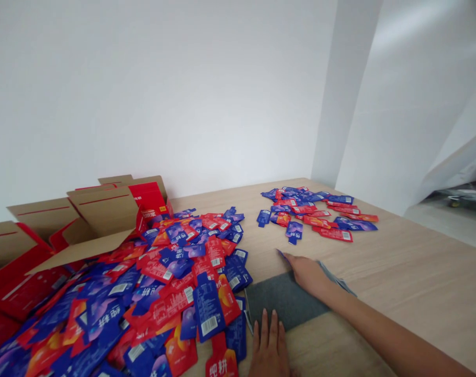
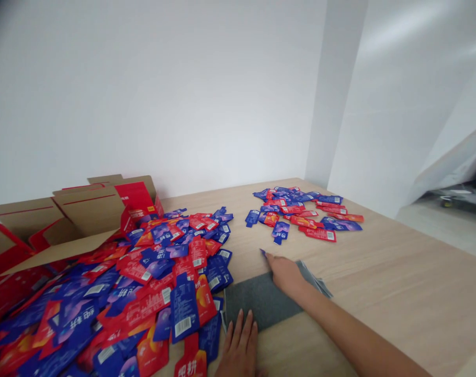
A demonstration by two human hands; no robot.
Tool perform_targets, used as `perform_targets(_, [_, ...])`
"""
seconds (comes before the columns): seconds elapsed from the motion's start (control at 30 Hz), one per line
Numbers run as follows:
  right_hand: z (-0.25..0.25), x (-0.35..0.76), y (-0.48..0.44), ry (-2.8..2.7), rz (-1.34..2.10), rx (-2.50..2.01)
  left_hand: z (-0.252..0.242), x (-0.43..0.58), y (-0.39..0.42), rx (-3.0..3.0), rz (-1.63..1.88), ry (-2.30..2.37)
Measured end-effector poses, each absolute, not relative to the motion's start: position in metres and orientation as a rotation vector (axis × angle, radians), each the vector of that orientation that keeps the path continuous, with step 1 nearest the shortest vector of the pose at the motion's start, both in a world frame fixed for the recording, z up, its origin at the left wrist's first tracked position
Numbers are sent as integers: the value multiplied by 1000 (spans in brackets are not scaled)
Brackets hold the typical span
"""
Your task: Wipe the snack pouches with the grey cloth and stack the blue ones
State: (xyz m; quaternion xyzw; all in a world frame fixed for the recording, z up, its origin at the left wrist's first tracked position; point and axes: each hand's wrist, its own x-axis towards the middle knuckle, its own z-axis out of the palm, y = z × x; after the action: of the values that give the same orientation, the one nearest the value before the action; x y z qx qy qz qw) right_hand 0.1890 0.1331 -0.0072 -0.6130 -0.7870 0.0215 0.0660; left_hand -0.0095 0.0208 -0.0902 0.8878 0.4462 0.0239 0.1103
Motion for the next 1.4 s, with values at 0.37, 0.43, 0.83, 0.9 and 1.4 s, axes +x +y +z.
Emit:
perform_targets(0.37, [59, 112, 203, -2300, 369, -1517, -130, 1, 25, 2866, 242, 1482])
perform_targets(0.43, [67, 88, 223, -2139, 520, -1264, -133, 1, 25, 2881, 262, 1468])
perform_targets(0.83, [-30, 186, 244, -1862, 236, -2001, -94, -9, 21, 2611, 52, 1286])
perform_targets(0.9, [-42, 202, 235, -1929, 215, -2041, -93, -11, 22, 2592, 48, 1275])
perform_targets(1.4, [-18, 167, 196, -2485, 148, -1589, -11, -1, 10, 2171, -58, 1285])
